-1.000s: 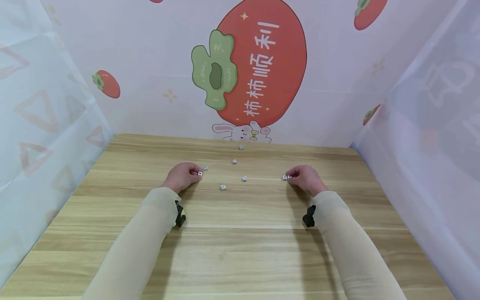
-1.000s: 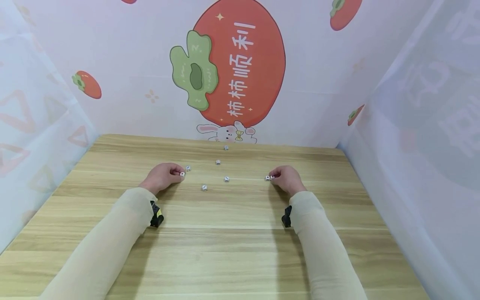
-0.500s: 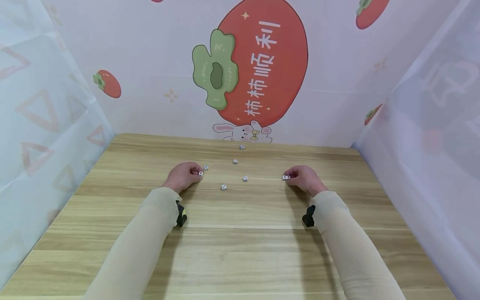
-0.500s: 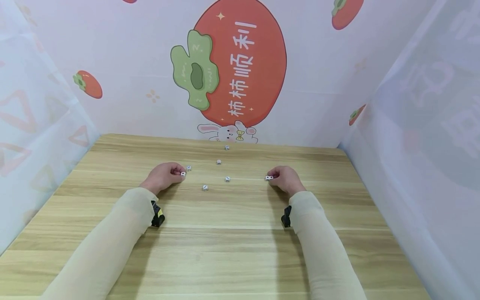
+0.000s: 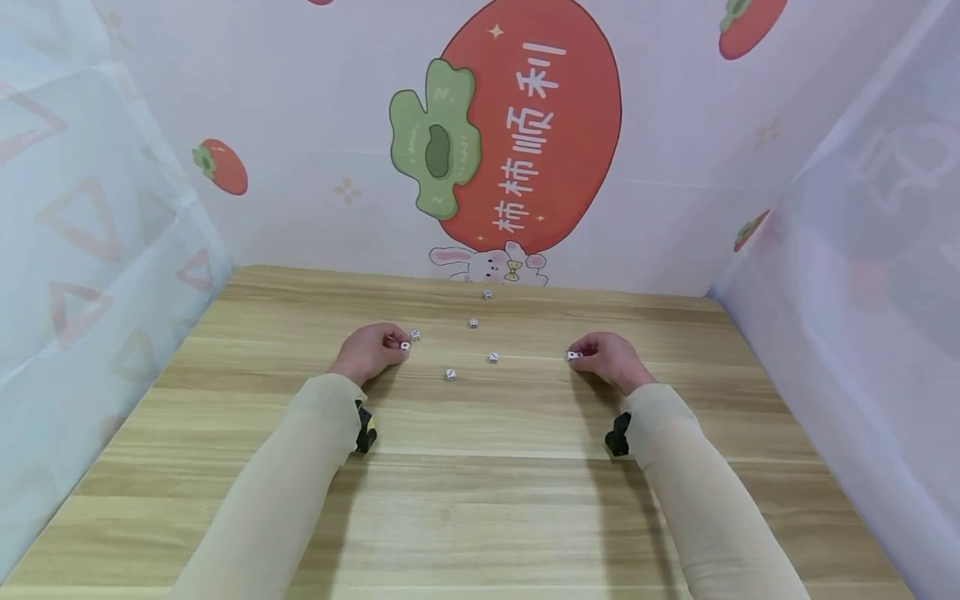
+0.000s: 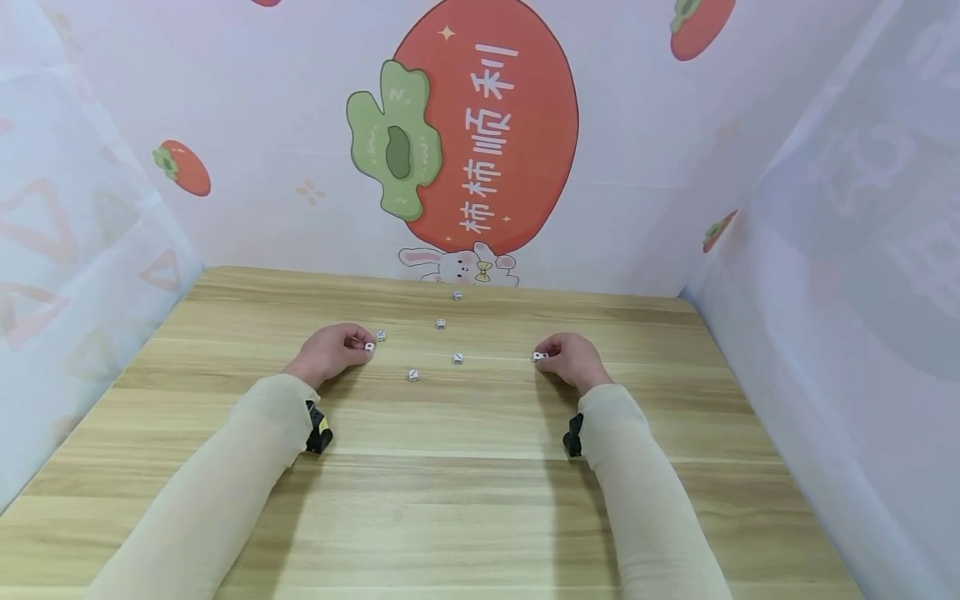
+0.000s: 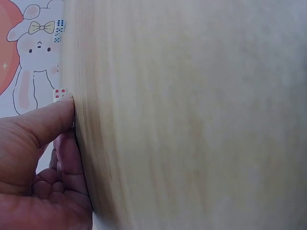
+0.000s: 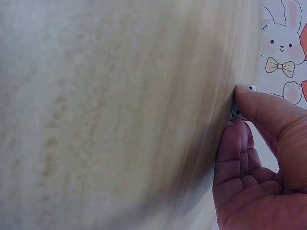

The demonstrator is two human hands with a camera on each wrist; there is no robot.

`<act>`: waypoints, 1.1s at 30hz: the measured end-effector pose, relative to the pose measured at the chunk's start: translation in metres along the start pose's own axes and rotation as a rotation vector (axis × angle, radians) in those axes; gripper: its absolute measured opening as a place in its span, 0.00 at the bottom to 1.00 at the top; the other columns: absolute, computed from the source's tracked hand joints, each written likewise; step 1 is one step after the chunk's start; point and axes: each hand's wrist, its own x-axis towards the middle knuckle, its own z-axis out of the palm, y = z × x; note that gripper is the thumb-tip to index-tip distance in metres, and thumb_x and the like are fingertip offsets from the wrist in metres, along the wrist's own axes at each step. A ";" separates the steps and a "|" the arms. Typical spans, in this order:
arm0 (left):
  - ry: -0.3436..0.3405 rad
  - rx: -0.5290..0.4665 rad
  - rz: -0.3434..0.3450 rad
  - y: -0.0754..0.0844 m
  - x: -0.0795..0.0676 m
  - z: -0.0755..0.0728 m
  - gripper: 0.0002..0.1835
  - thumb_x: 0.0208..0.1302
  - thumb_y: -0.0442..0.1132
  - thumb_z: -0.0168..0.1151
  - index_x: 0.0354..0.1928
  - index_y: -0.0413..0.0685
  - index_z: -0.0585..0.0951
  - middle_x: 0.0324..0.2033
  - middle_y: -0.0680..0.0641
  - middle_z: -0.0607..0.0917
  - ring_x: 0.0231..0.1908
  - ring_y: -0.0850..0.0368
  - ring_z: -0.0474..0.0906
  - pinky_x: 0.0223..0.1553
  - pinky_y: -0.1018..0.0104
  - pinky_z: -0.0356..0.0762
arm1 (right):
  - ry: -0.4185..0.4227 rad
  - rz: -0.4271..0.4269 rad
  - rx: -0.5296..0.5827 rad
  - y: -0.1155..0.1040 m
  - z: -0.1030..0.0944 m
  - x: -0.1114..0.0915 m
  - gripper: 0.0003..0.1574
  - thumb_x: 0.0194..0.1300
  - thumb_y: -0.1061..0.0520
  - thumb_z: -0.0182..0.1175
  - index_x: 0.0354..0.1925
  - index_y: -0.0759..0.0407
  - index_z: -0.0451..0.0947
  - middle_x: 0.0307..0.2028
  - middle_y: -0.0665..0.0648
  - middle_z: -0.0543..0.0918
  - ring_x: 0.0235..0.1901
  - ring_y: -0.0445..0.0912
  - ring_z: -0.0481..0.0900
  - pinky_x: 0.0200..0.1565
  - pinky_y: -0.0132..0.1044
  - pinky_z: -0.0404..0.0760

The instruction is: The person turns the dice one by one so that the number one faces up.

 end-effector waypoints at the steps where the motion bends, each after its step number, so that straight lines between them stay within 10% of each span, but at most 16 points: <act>1: 0.000 -0.003 -0.002 0.000 0.000 0.000 0.10 0.69 0.37 0.68 0.50 0.45 0.86 0.45 0.45 0.85 0.46 0.50 0.78 0.52 0.54 0.73 | 0.001 0.002 -0.002 0.000 0.000 0.000 0.18 0.70 0.54 0.68 0.56 0.57 0.84 0.55 0.60 0.84 0.53 0.54 0.76 0.63 0.52 0.74; 33: 0.012 0.004 -0.002 -0.003 0.001 0.002 0.11 0.70 0.39 0.67 0.51 0.45 0.85 0.46 0.44 0.85 0.47 0.49 0.78 0.55 0.52 0.74 | -0.008 0.001 0.067 -0.001 -0.001 0.000 0.16 0.71 0.59 0.67 0.55 0.60 0.84 0.50 0.60 0.83 0.48 0.52 0.74 0.53 0.43 0.73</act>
